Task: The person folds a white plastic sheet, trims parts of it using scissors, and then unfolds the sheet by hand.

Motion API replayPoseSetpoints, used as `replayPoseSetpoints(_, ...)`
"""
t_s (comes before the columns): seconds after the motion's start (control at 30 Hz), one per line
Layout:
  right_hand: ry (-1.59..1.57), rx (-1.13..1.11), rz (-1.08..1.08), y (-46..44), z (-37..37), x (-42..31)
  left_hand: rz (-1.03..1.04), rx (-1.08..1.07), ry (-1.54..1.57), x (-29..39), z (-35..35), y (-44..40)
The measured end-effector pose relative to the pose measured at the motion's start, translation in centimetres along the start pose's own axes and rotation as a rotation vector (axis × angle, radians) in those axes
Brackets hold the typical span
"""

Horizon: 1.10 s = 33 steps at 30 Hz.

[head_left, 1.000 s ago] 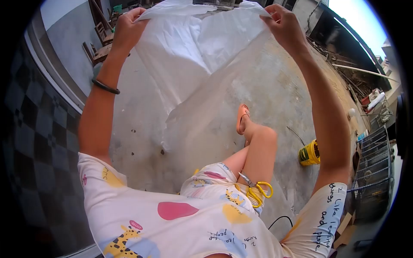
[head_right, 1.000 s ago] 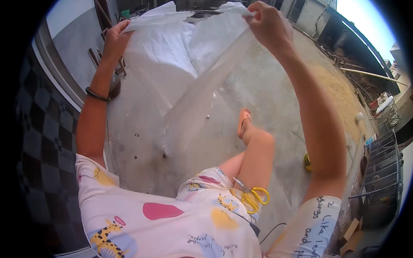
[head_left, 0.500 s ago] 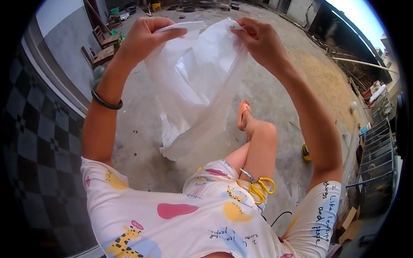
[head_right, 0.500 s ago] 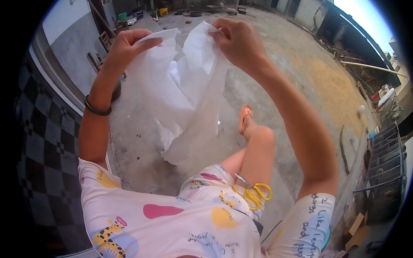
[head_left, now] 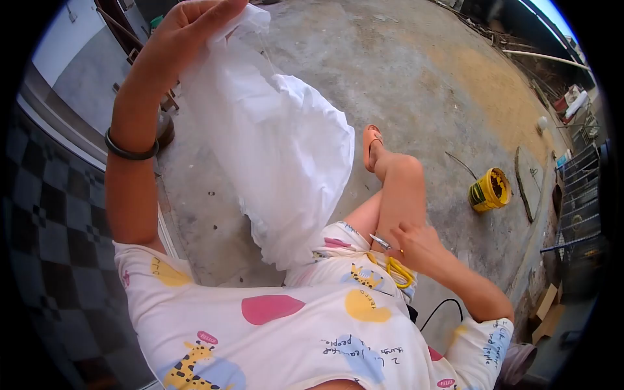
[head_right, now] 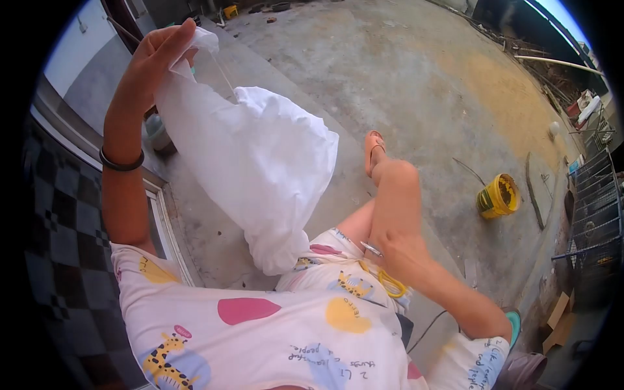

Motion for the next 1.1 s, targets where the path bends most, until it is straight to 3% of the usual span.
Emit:
replayPoseSetpoints(0.07,-0.052,-0.188,0.235,3.7,6.6,0.7,-0.01,-0.062,-0.02,0.5,0.0,-0.5)
replayPoseSetpoints(0.17,-0.048,0.21,0.156,6.8,9.3,0.4,-0.018,-0.013,-0.077,2.7,1.8,-0.6)
replayPoseSetpoints(0.2,-0.066,0.257,0.167,7.2,9.5,0.1,-0.018,0.023,-0.101,3.5,2.4,-0.7)
replayPoseSetpoints(0.37,-0.23,0.461,0.253,8.3,11.7,0.1,0.045,-0.208,-0.088,4.9,3.0,-1.8)
replayPoseSetpoints(0.47,-0.416,0.454,0.321,8.6,12.8,1.6,0.12,-0.222,-0.148,7.0,5.0,-1.0)
replayPoseSetpoints(0.57,-0.696,0.308,0.512,9.4,8.1,2.9,0.214,-0.285,-0.201,7.3,5.4,-1.0)
replayPoseSetpoints(0.73,-0.723,0.723,0.208,8.1,-2.9,5.5,0.284,-0.499,-0.149,8.4,5.7,-0.8)
replayPoseSetpoints(0.83,-1.197,0.71,-0.185,4.0,-6.3,2.4,0.283,-0.492,-0.154,8.4,7.0,-0.8)
replayPoseSetpoints(0.9,-1.602,0.439,-0.373,1.4,-6.8,-0.8,0.263,-0.465,-0.153,8.6,7.6,-0.3)
replayPoseSetpoints(0.97,-1.691,0.339,-0.491,-0.6,-7.1,-4.0,0.246,-0.451,-0.125,8.9,8.3,0.1)
replayPoseSetpoints(1.1,-2.023,0.164,-0.492,-2.7,-7.6,-7.2,0.23,-0.49,-0.067,8.8,8.7,0.7)
Point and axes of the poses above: each hand's wrist, its own y-axis away from the middle knuckle, its own z-axis out of the palm, x = y × z, the point moved 2 cm from there along -y, towards the middle knuckle, and after that the axes turned 3 degrees about -z, right-handed, at the moved point
